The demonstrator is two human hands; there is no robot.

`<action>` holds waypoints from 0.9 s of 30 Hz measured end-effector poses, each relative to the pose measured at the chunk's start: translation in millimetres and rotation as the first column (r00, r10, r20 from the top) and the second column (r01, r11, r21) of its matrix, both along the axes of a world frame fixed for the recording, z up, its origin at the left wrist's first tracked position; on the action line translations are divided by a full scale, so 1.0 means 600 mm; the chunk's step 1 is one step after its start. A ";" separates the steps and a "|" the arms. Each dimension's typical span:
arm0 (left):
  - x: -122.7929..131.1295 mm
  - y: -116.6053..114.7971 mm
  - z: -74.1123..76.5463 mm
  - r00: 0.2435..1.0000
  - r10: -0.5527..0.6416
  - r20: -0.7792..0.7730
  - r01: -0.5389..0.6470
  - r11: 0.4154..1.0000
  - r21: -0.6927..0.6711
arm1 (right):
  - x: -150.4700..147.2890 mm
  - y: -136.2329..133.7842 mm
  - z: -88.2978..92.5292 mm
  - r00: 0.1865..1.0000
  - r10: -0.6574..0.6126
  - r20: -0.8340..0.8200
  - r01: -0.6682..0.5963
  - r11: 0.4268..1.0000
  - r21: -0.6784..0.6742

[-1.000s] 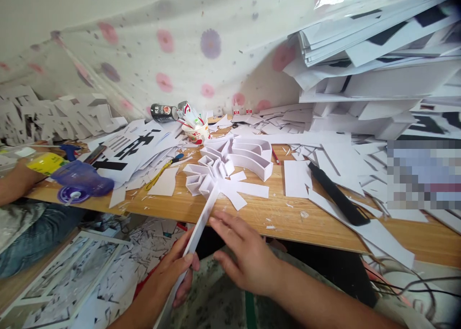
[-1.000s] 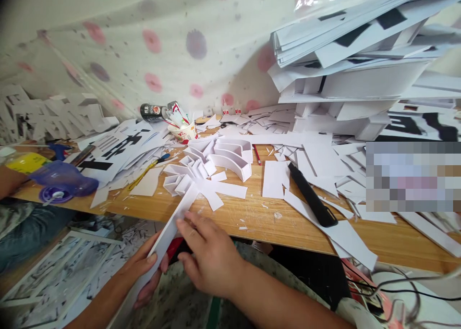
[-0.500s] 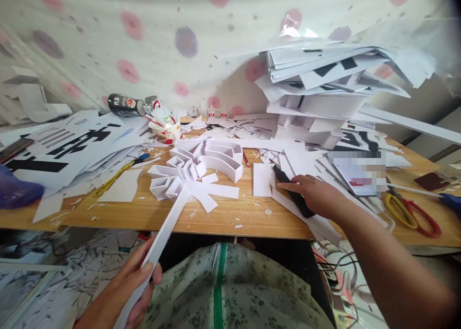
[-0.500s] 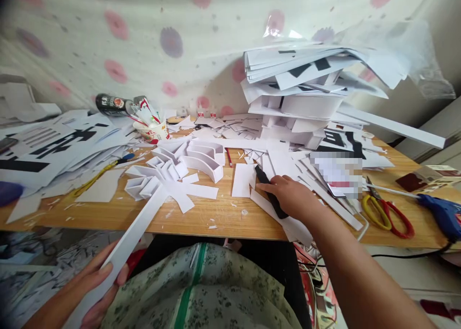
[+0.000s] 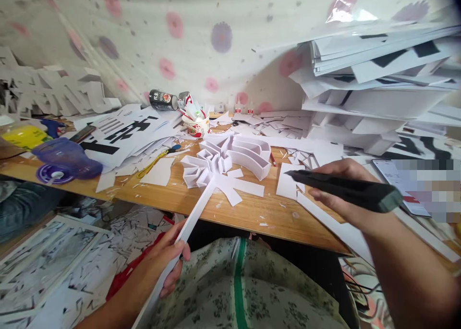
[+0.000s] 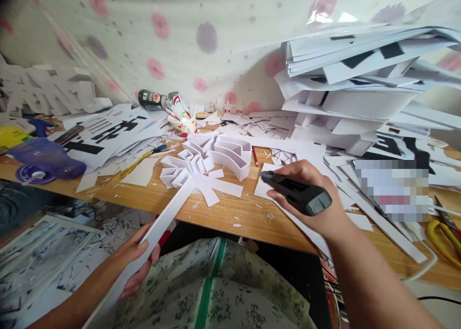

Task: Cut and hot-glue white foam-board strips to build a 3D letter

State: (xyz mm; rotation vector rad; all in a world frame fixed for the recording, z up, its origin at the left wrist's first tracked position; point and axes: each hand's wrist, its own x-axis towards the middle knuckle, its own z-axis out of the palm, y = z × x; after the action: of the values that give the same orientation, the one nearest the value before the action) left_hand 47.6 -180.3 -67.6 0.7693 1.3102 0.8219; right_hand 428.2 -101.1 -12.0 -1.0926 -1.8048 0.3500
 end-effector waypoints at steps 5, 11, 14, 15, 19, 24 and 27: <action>-0.001 -0.003 0.002 1.000 -0.012 -0.009 0.012 1.000 -0.005 | -0.139 0.013 -0.028 0.970 0.018 -0.243 -0.033 0.998 -0.059; -0.002 -0.005 0.003 1.000 0.000 -0.004 0.000 1.000 -0.005 | -0.217 0.050 -0.068 0.923 0.199 -0.330 -0.286 0.927 -0.241; -0.001 -0.005 0.004 1.000 0.003 -0.002 -0.003 1.000 -0.004 | -0.225 0.061 -0.067 0.921 0.261 -0.290 -0.335 0.911 -0.242; -0.001 -0.005 0.004 1.000 -0.005 -0.001 0.005 1.000 -0.005 | -0.226 0.064 -0.065 0.922 0.279 -0.269 -0.344 0.909 -0.237; 0.000 -0.004 0.009 1.000 -0.021 0.006 0.022 1.000 -0.013 | -0.231 0.071 -0.052 0.939 0.302 -0.163 -0.335 0.909 -0.249; 0.004 -0.003 0.016 1.000 -0.012 0.007 0.012 1.000 -0.009 | -0.239 0.075 -0.049 0.948 0.300 -0.102 -0.317 0.905 -0.285; 0.004 -0.003 0.016 1.000 -0.008 0.018 0.008 1.000 -0.020 | -0.242 0.077 -0.051 0.955 0.286 -0.076 -0.296 0.913 -0.279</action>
State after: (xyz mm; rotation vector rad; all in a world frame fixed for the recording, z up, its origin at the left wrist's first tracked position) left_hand 50.3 -181.9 -57.9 0.7493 1.2967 0.8069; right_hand 282.8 -54.8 -42.5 -1.0023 -1.9294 0.8290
